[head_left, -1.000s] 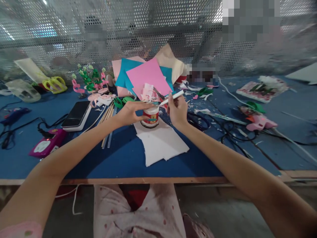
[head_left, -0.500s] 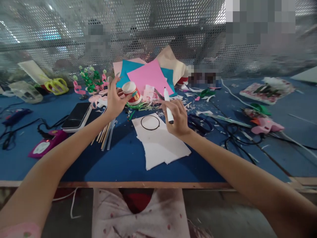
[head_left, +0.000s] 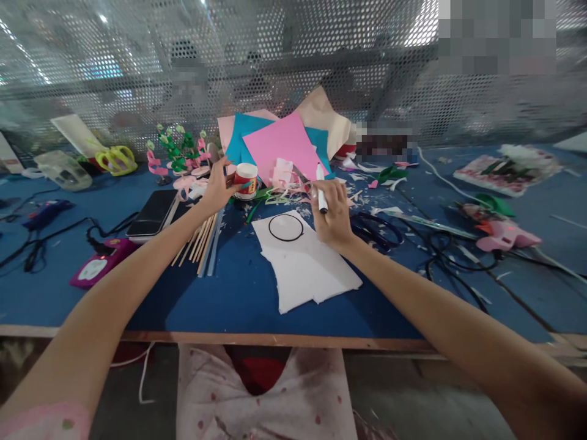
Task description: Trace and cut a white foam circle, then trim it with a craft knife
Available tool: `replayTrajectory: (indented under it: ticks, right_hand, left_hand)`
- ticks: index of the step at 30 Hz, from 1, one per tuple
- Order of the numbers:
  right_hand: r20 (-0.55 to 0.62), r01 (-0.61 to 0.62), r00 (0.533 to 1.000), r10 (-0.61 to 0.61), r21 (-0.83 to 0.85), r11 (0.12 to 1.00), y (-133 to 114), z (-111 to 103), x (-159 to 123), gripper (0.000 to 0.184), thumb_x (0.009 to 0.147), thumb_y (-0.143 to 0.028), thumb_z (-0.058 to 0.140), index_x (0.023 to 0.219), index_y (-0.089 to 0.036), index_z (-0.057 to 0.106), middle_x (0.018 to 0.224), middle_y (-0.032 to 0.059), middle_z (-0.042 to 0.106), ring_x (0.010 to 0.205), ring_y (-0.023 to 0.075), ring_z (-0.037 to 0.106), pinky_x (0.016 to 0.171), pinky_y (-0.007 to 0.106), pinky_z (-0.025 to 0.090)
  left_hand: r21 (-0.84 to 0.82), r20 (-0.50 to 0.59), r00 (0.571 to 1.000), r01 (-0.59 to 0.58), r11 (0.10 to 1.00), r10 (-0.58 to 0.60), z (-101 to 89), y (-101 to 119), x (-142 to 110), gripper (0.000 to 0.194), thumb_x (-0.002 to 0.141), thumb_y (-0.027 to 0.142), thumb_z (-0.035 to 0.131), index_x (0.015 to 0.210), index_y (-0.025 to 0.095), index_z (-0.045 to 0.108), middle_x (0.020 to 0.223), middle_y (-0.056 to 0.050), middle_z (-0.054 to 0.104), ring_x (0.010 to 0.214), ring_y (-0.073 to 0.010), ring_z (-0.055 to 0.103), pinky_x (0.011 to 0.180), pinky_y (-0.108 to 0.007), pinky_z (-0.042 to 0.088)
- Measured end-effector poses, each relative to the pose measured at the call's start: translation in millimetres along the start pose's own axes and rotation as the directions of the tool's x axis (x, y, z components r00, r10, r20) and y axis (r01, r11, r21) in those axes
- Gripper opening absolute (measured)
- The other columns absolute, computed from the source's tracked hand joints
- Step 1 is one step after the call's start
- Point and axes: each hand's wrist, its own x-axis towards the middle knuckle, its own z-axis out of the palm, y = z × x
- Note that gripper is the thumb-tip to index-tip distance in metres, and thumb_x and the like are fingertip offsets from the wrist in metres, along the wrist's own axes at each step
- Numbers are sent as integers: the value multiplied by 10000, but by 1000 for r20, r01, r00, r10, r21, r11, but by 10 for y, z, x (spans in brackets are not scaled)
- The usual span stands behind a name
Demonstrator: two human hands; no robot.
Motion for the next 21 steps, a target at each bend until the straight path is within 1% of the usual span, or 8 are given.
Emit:
replayTrajectory:
  ticks: [3,4,6,8,10,12,18,21]
  right_hand:
    - [-4,21,1000,-21,1,1000,31,22,-4,288,932,-367,286,1084,-260,506,960,80,597,915,253,544,862,480,400]
    - [-5,15,1000,-15,3,1000,39,23,-5,289,932,-366,285,1084,-260,508,962,81,596,918,253,544,862,477,398]
    - [0,-4,1000,4,6,1000,45,15,-8,296,932,-367,281,1083,-263,514,963,82,595,930,254,541,870,475,393]
    - [8,-12,1000,12,3,1000,38,-3,-13,294,931,-363,284,1064,-262,526,954,78,595,929,250,540,875,470,392]
    - [11,-1,1000,1,-1,1000,21,-22,-17,279,927,-352,296,1032,-253,535,928,70,600,910,240,538,868,462,398]
    - [7,23,1000,-23,8,1000,4,-40,-19,265,919,-350,313,1003,-241,540,909,65,604,885,230,532,854,455,404]
    - [32,85,995,-92,171,982,-56,-104,-1,277,886,-384,383,799,-212,581,746,53,547,760,197,508,733,387,441]
    - [82,-2,996,-26,326,945,-121,-131,11,377,888,-437,374,675,-212,590,665,38,520,695,180,511,691,365,446]
  left_hand:
    - [257,-82,997,9,966,12,-79,300,-33,554,808,389,610,1229,114,379,1292,-238,433,1243,-329,442,989,-462,423]
    - [370,-53,999,27,929,-8,-103,425,-50,530,819,416,584,1200,86,420,1267,-259,458,1244,-363,431,977,-483,419]
    - [569,78,983,96,817,-169,-122,672,-94,557,862,476,474,1181,20,454,1201,-301,510,1156,-405,501,881,-512,459]
    - [664,202,916,132,736,-347,-93,860,-150,582,875,512,411,1054,-23,552,1021,-301,610,991,-414,602,783,-510,490]
    - [709,322,863,52,703,-389,-38,953,-207,531,883,470,419,994,-19,593,967,-292,645,945,-396,629,745,-464,504]
    - [713,381,850,-20,701,-363,8,963,-250,452,899,382,418,1031,-16,585,989,-288,653,956,-372,636,747,-424,504]
    - [710,359,889,-64,701,-283,37,949,-300,403,941,232,271,1059,-44,540,957,-304,644,947,-371,645,713,-413,498]
    - [691,312,927,-71,720,-208,65,1025,-337,437,958,254,184,1068,-1,522,929,-275,643,900,-346,662,666,-387,502]
